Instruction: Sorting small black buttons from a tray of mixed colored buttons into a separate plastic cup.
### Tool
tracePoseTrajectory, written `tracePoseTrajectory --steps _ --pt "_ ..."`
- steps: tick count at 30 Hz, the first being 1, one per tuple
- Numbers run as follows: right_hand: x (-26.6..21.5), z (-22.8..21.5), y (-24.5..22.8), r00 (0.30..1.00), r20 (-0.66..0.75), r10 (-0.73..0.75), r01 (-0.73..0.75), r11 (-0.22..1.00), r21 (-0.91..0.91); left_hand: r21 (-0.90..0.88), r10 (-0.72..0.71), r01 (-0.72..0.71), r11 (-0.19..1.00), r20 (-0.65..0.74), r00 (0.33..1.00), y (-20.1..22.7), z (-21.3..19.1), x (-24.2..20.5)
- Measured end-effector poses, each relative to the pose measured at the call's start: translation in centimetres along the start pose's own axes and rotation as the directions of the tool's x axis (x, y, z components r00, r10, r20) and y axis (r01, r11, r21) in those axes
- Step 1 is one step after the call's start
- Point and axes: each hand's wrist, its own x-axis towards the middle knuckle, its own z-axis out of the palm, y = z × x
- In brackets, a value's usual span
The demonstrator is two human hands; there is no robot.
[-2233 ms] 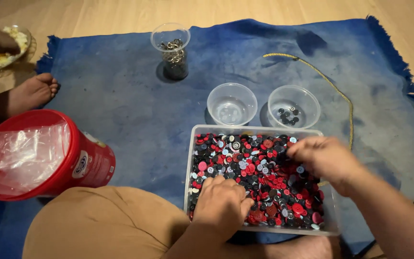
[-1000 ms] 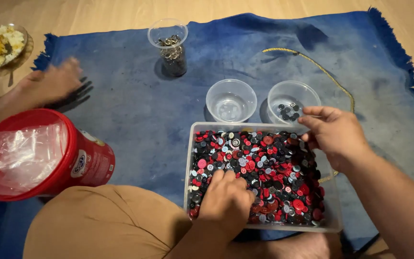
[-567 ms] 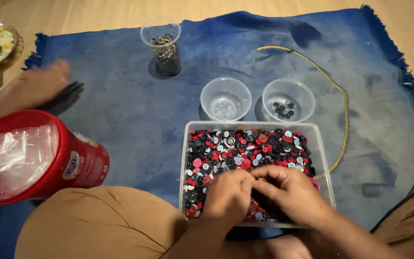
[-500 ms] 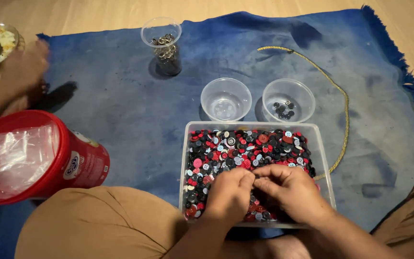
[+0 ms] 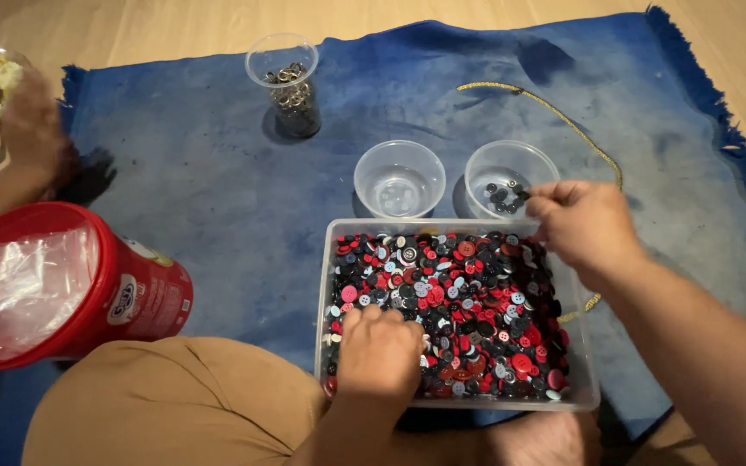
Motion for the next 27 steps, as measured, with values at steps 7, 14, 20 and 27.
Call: tracePoseTrajectory --steps 7,14,20,27 --pt "-2.0 0.2 0.2 0.998 0.018 -0.063 0.064 0.996 -0.066 -0.173 -0.031 0.009 0.985 -0.131 0.991 -0.1 -0.1 -0.4" --pt "-7.3 1.5 4.0 0.935 0.355 0.018 -0.003 0.999 -0.043 -0.688 -0.104 0.402 0.604 0.432 0.896 1.2 -2.1 -0.4" --pt "-10.5 2.9 7.1 0.79 0.613 -0.007 -0.07 0.992 0.101 -0.731 0.003 0.455 0.509 0.53 0.848 0.6 -1.4 -0.1" --pt "-11.5 3.8 6.0 0.862 0.491 0.124 -0.139 0.99 -0.006 -0.739 -0.035 0.646 0.191 0.653 0.757 0.2 -0.9 0.5"
